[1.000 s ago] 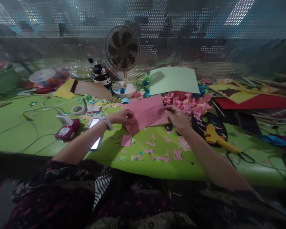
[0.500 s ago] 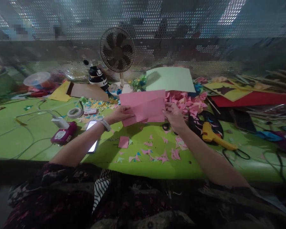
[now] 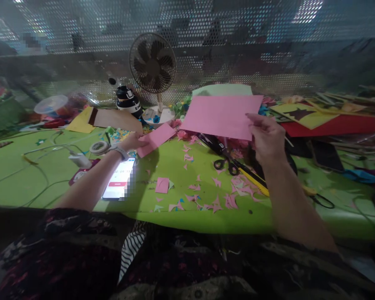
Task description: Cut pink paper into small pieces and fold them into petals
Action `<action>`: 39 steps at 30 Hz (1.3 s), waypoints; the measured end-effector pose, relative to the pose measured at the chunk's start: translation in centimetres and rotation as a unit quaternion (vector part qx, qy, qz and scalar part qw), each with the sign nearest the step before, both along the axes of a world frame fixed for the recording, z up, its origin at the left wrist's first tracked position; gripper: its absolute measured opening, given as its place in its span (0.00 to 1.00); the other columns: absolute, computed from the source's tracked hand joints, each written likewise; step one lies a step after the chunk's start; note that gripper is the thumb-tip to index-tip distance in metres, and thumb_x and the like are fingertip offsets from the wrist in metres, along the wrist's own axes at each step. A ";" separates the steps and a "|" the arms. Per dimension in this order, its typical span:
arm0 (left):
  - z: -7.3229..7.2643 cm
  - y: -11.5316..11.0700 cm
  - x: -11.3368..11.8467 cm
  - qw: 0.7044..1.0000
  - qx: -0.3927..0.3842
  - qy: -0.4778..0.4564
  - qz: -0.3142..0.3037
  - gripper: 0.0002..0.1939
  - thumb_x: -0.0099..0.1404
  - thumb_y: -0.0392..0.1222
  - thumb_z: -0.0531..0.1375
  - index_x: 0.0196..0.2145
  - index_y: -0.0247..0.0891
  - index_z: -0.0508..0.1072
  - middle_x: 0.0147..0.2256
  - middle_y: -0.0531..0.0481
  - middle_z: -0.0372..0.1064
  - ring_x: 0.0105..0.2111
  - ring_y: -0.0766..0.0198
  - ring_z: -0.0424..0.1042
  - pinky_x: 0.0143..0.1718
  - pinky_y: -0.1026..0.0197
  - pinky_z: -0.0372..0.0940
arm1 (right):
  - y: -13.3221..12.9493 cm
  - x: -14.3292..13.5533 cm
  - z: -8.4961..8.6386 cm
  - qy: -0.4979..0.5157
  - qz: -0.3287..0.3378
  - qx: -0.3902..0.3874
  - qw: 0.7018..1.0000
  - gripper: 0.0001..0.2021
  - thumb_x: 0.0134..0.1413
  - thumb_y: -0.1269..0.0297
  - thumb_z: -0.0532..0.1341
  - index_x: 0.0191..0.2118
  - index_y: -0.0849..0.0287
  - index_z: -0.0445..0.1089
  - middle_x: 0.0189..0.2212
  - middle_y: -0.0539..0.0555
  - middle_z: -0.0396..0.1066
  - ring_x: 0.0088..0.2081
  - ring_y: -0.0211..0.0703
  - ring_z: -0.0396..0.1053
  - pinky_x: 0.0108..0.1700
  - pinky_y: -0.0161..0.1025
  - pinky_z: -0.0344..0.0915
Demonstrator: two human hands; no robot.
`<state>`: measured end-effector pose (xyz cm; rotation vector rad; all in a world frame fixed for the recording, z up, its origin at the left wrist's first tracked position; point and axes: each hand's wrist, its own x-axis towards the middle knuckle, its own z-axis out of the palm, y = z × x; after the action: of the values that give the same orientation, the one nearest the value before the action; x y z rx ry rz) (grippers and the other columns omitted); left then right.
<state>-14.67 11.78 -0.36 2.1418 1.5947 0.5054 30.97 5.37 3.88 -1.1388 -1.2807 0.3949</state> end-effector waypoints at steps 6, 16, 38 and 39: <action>1.9 -5.4 4.2 0.967 0.236 0.093 -0.036 0.52 0.57 0.55 0.69 0.70 0.34 0.50 0.69 0.27 0.47 0.69 0.35 0.47 0.67 0.34 0.48 | -1.2 -2.8 -1.3 0.051 0.164 -0.221 0.960 0.11 0.45 0.69 0.67 0.38 0.62 0.77 0.38 0.56 0.78 0.36 0.41 0.74 0.39 0.39 0.72; 0.6 -13.1 6.8 0.959 0.085 0.020 -0.271 0.22 0.68 0.38 0.58 0.59 0.43 0.73 0.58 0.45 0.71 0.59 0.55 0.71 0.62 0.48 0.64 | -3.3 -5.5 -1.7 -0.207 0.249 -0.389 0.862 0.14 0.58 0.62 0.64 0.48 0.60 0.78 0.31 0.55 0.75 0.24 0.36 0.67 0.27 0.35 0.65; 0.8 -17.5 11.6 0.952 0.237 0.157 -0.112 0.32 0.73 0.51 0.53 0.69 0.40 0.54 0.71 0.41 0.47 0.72 0.51 0.42 0.71 0.40 0.40 | -4.3 -8.4 -4.0 -0.270 0.244 -0.339 0.868 0.25 0.54 0.38 0.59 0.26 0.58 0.69 0.23 0.51 0.67 0.27 0.41 0.62 0.30 0.37 0.54; 0.4 -18.2 12.5 0.946 0.232 0.185 -0.128 0.33 0.73 0.54 0.52 0.69 0.37 0.54 0.71 0.39 0.48 0.72 0.51 0.43 0.71 0.41 0.40 | -4.2 -8.4 -4.0 -0.275 0.242 -0.336 0.868 0.25 0.53 0.38 0.59 0.26 0.58 0.68 0.24 0.52 0.67 0.28 0.41 0.62 0.30 0.38 0.54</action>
<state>-2.14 -6.46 0.04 2.8964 1.4428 0.4438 22.60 1.19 -0.10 -1.5720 -2.0357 1.0001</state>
